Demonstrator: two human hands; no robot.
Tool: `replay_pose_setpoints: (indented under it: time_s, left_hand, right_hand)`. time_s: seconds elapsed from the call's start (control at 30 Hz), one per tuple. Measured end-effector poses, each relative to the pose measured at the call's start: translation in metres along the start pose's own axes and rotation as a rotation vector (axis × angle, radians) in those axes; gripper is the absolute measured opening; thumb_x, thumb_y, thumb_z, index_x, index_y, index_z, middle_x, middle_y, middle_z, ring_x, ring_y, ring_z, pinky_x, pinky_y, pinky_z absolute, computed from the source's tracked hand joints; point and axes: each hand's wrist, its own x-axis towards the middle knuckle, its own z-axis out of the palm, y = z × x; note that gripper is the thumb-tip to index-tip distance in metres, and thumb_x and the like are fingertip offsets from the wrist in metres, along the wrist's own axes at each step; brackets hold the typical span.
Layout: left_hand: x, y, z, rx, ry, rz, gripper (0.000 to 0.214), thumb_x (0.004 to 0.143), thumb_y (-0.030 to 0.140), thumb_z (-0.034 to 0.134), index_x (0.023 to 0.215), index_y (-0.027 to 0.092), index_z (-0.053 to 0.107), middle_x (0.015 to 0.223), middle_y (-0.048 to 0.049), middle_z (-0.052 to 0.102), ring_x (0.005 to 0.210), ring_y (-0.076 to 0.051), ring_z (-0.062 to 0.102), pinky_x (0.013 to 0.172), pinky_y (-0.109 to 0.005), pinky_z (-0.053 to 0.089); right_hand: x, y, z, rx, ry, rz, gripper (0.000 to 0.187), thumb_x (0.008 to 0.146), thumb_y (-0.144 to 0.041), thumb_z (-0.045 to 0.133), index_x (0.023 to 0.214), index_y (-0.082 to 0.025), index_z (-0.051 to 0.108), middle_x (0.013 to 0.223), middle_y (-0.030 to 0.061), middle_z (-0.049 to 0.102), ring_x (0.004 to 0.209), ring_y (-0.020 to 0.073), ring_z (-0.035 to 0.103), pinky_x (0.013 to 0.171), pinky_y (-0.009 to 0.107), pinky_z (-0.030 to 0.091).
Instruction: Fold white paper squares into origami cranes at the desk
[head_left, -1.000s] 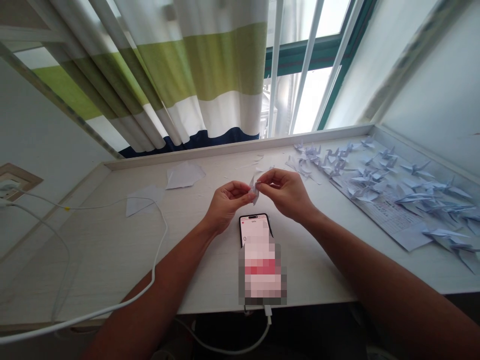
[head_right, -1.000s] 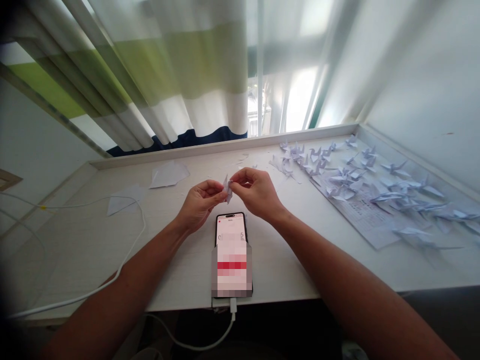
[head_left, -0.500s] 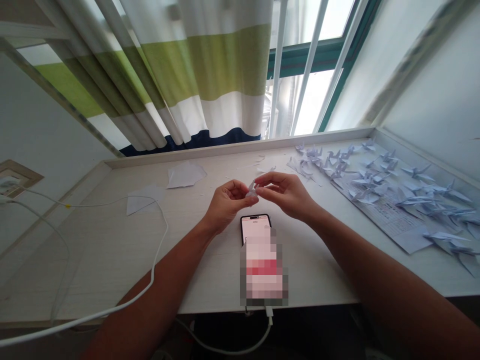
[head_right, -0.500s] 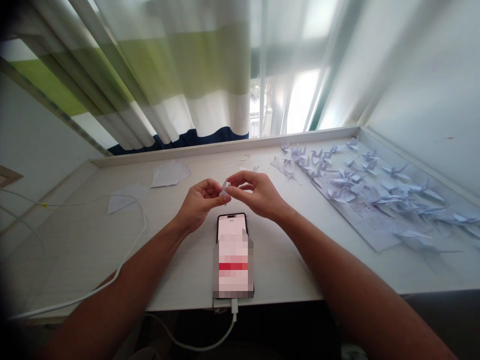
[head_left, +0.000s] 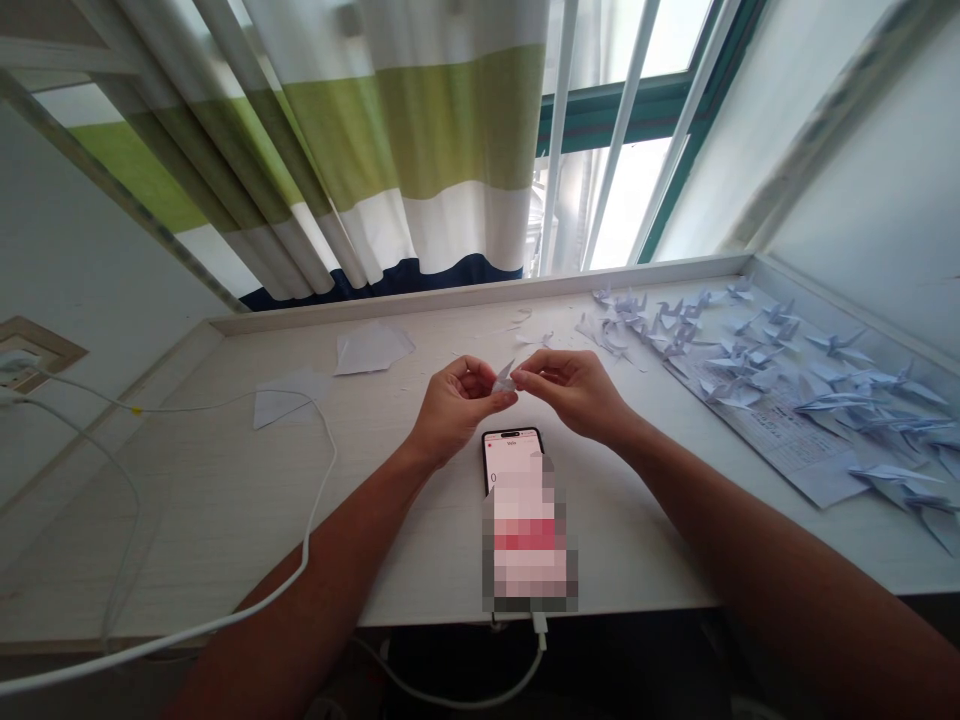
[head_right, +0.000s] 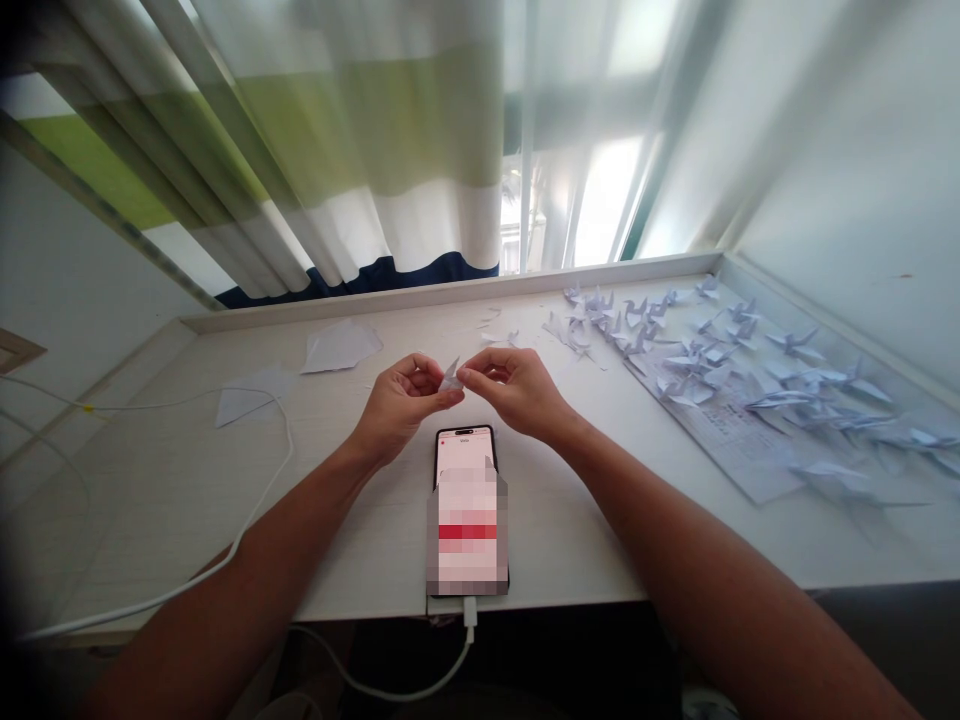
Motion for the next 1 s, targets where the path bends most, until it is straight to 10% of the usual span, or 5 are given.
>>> replay_pose_setpoints:
  time_s: [0.5,1.0]
  left_hand:
    - [-0.001,0.005,-0.003,-0.003,-0.063,0.020,0.047,0.072,0.032,0.092,0.112,0.018,0.071,0.079,-0.0034,0.080,0.081,-0.020,0.075,0.086,-0.037,0.053]
    - [-0.001,0.004,-0.008,-0.051,-0.168,-0.091,0.038,0.073,0.033,0.092,0.101,0.015,0.073,0.081,-0.0066,0.080,0.073,-0.019,0.075,0.080,-0.036,0.055]
  right_hand:
    - [0.001,0.004,-0.001,0.147,-0.017,-0.029,0.027,0.090,-0.045,0.076,0.086,-0.019,0.078,0.080,0.0048,0.075,0.076,0.0187,0.072,0.077,0.039,0.062]
    - [0.002,0.001,-0.015,0.311,-0.183,-0.006,0.027,0.079,-0.037,0.088,0.093,-0.017,0.076,0.089,0.0055,0.079,0.080,0.0198,0.076,0.081,0.041,0.064]
